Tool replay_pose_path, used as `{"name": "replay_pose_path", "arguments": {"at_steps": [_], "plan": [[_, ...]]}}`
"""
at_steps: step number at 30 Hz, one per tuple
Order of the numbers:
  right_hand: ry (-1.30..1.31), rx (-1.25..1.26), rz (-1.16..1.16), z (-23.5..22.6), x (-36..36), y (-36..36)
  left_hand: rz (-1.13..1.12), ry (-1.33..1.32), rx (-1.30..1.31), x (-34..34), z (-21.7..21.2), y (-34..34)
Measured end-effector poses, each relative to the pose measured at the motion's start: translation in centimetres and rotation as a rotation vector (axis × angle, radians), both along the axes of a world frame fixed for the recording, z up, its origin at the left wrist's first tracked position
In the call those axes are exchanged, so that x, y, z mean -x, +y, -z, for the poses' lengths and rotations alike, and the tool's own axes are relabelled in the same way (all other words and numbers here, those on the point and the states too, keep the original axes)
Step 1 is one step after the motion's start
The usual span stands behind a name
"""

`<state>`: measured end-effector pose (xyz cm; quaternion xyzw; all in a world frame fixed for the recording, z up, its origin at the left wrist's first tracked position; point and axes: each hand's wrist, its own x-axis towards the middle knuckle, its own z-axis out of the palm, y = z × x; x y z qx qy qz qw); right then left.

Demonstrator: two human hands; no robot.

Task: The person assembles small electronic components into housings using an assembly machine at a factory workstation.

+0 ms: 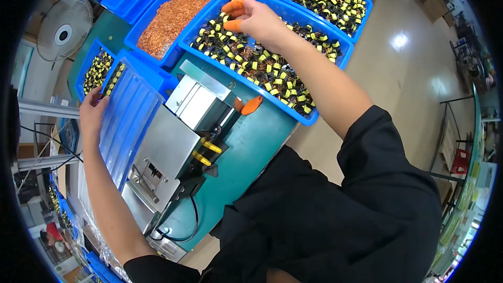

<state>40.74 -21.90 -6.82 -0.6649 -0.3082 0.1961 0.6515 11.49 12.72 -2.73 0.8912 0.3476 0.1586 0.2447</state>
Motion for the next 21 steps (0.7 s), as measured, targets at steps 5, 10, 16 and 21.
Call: {"name": "replay_pose_path", "arguments": {"at_steps": [5, 10, 16, 21], "plan": [[0.166, -0.126, -0.242, -0.7, 1.2, 0.7, 0.062, -0.120, 0.072, 2.0, 2.2, 3.0], [0.219, -0.098, -0.276, -2.8, 3.8, 0.0, -0.033, -0.051, -0.299, 3.0, -0.9, -0.7], [-0.089, -0.072, -0.508, -6.8, 11.3, 0.0, 0.074, -0.181, -0.583, 8.7, -4.4, -12.7], [-0.821, -0.153, -0.749, -6.4, 18.8, 3.4, -0.068, -0.215, -0.491, 14.6, -1.6, -20.7]]}}
